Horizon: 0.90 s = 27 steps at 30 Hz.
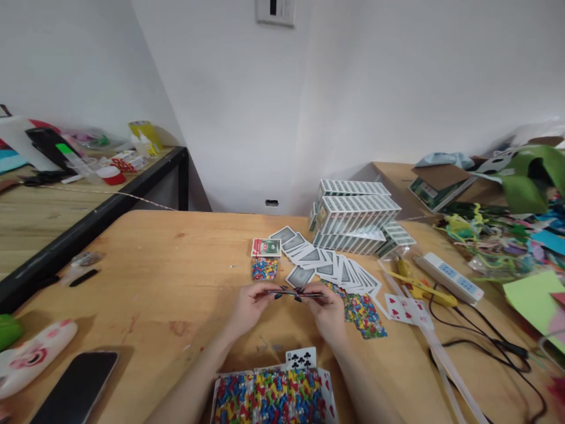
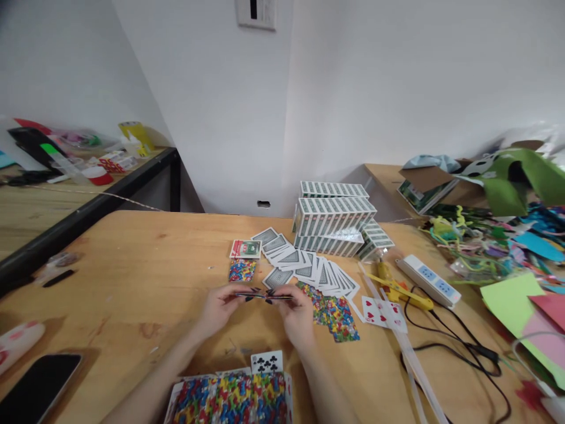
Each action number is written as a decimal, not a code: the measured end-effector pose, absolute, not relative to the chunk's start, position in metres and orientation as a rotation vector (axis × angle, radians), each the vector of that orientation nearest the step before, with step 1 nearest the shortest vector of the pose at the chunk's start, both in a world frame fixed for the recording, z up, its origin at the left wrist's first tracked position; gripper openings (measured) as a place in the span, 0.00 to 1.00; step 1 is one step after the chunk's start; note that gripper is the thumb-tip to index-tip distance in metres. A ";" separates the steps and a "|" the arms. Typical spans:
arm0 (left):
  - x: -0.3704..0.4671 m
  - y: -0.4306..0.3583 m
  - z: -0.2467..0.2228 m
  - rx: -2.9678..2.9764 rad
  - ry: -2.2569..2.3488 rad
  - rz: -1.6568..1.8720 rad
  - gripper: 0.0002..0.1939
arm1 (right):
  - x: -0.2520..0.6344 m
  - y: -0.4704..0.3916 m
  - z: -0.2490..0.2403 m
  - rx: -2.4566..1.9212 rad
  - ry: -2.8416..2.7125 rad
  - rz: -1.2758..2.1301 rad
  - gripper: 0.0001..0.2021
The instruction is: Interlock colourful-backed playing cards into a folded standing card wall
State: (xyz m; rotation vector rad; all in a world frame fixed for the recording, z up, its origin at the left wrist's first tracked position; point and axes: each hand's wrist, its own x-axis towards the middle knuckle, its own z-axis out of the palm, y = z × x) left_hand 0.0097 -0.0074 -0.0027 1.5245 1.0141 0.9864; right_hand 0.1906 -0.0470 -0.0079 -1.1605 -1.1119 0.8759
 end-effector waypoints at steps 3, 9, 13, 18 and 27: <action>0.009 -0.007 -0.001 1.536 1.004 0.988 0.08 | 0.192 -0.047 -0.005 -1.113 -1.153 0.869 0.02; 0.012 -0.010 0.005 1.516 0.993 0.963 0.07 | 0.190 -0.048 -0.004 -1.182 -1.150 0.911 0.01; 0.013 -0.013 0.007 1.560 0.973 0.852 0.10 | 0.185 -0.050 -0.002 -1.230 -1.134 1.062 0.08; 0.011 -0.012 0.004 1.503 0.930 0.716 0.11 | 0.183 -0.050 -0.001 -1.120 -0.980 1.246 0.09; 0.013 -0.015 -0.001 1.406 0.941 0.748 0.17 | 0.187 -0.047 -0.005 -1.004 -0.785 1.467 0.16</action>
